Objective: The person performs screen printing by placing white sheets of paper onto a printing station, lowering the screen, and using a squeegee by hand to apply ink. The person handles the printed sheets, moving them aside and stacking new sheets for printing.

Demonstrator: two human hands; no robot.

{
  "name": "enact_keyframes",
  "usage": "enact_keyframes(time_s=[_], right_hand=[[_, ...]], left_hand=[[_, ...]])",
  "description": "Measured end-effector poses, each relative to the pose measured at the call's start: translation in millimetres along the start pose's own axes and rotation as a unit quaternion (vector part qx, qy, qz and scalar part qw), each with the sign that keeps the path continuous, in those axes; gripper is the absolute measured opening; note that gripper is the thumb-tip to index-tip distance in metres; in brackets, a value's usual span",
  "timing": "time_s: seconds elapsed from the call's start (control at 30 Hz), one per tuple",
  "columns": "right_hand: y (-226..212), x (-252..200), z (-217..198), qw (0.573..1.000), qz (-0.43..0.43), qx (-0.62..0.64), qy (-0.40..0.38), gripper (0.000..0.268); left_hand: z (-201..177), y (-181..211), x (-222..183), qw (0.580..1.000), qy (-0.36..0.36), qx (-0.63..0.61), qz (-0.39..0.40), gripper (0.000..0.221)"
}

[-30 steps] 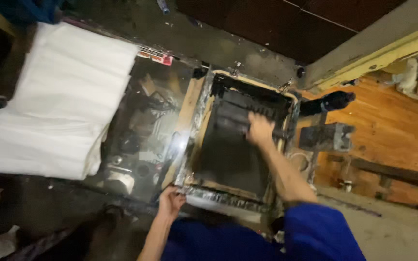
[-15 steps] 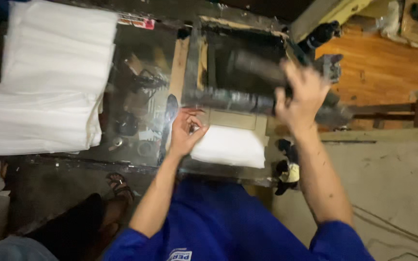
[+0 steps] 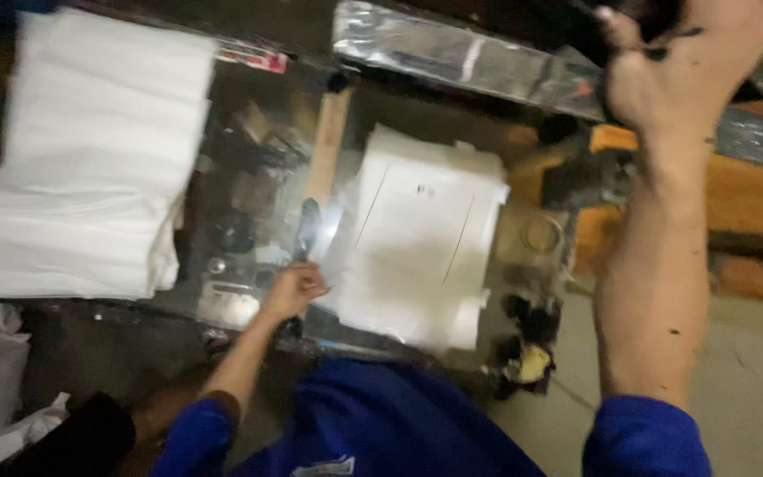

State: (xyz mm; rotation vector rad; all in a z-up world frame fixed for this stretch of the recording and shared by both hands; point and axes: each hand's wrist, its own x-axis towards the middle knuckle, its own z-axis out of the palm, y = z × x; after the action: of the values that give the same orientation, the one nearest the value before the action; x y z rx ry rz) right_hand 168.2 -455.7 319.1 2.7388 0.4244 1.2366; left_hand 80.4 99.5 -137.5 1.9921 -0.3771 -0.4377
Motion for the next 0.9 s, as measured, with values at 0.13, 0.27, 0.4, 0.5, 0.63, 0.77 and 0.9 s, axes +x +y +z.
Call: enact_keyframes(time_s=[0.13, 0.27, 0.4, 0.5, 0.63, 0.77, 0.9], right_hand=[[18.3, -7.4, 17.8, 0.993, 0.086, 0.074, -0.035, 0.040], [-34.6, 9.2, -27.7, 0.996, 0.016, 0.089, -0.012, 0.074], [-111.1, -47.2, -49.5, 0.997, 0.052, 0.061, 0.019, 0.063], [-180.5, -118.8, -50.5, 0.996, 0.088, 0.014, -0.009, 0.056], [-234.7, -219.6, 4.1, 0.941, 0.207, 0.085, -0.254, 0.066], [-248.0, -298.4, 87.1, 0.810, 0.266, 0.057, -0.519, 0.074], [-290.4, -338.6, 101.2, 0.727, 0.234, 0.054, -0.643, 0.102]], left_hand=[[-171.1, 0.6, 9.2, 0.981, -0.098, 0.092, -0.140, 0.024], [-302.4, 113.8, -12.3, 0.889, -0.041, 0.347, -0.298, 0.052], [-232.3, 89.3, -54.4, 0.755, 0.175, 0.615, -0.146, 0.067], [-105.4, 151.6, -75.7, 0.967, 0.175, 0.061, -0.173, 0.048], [63.1, 62.1, -60.8, 0.734, 0.030, -0.669, -0.113, 0.042], [102.4, -13.9, -56.6, 0.649, 0.077, -0.685, -0.321, 0.021], [93.0, -11.9, -58.6, 0.627, 0.084, -0.686, -0.359, 0.024]])
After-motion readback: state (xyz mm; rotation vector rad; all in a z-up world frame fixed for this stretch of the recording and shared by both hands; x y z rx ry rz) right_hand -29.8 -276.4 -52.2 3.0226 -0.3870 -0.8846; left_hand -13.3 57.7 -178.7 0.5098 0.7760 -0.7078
